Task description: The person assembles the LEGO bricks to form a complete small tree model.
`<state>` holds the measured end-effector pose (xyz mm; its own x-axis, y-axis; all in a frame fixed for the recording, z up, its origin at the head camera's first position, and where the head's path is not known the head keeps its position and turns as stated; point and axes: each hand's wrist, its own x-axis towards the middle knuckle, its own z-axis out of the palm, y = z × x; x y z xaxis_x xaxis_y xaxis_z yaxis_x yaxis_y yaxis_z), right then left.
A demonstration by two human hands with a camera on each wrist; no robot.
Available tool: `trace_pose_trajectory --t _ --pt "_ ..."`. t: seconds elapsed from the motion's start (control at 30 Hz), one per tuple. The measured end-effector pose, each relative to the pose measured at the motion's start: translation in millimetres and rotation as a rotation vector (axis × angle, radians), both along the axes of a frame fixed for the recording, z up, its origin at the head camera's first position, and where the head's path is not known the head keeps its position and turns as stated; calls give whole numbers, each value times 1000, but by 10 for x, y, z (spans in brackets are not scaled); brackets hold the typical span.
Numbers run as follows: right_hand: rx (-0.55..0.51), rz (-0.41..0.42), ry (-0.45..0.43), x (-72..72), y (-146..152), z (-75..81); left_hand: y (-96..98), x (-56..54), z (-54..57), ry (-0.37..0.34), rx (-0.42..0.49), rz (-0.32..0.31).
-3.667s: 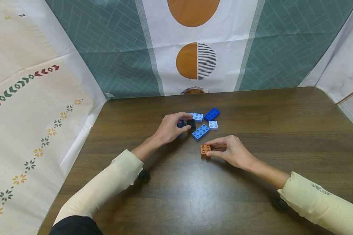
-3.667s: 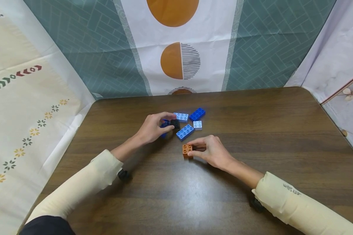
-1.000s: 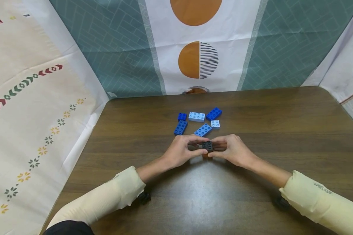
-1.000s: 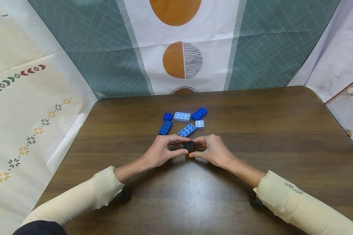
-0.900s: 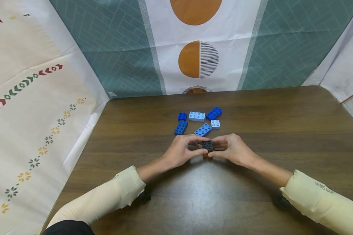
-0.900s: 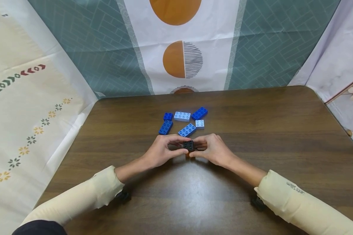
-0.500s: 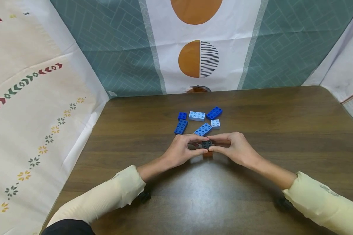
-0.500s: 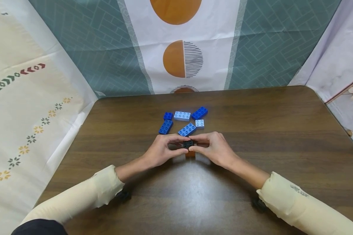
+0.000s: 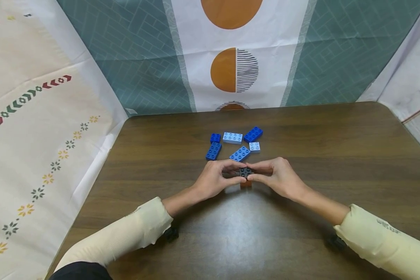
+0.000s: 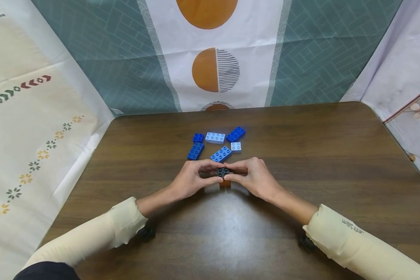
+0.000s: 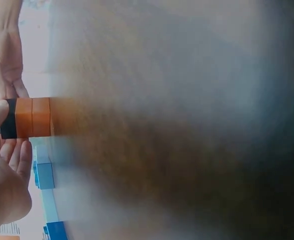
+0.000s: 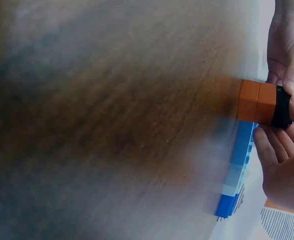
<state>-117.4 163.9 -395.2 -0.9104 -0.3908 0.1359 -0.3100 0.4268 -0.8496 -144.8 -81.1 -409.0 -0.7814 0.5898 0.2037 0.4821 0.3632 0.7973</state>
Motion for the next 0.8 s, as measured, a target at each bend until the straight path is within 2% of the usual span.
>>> trace_pose_trajectory --t 0.13,0.3,0.43,0.8 --pt "-10 13 -6 -12 1 4 2 32 -15 -13 17 30" --pt "-14 24 -10 -25 -4 14 10 75 -32 9 50 51" --pt "-3 26 -12 -34 -7 28 12 78 -31 18 73 47" --pt "29 35 5 -38 -6 18 11 68 -24 -27 68 29"
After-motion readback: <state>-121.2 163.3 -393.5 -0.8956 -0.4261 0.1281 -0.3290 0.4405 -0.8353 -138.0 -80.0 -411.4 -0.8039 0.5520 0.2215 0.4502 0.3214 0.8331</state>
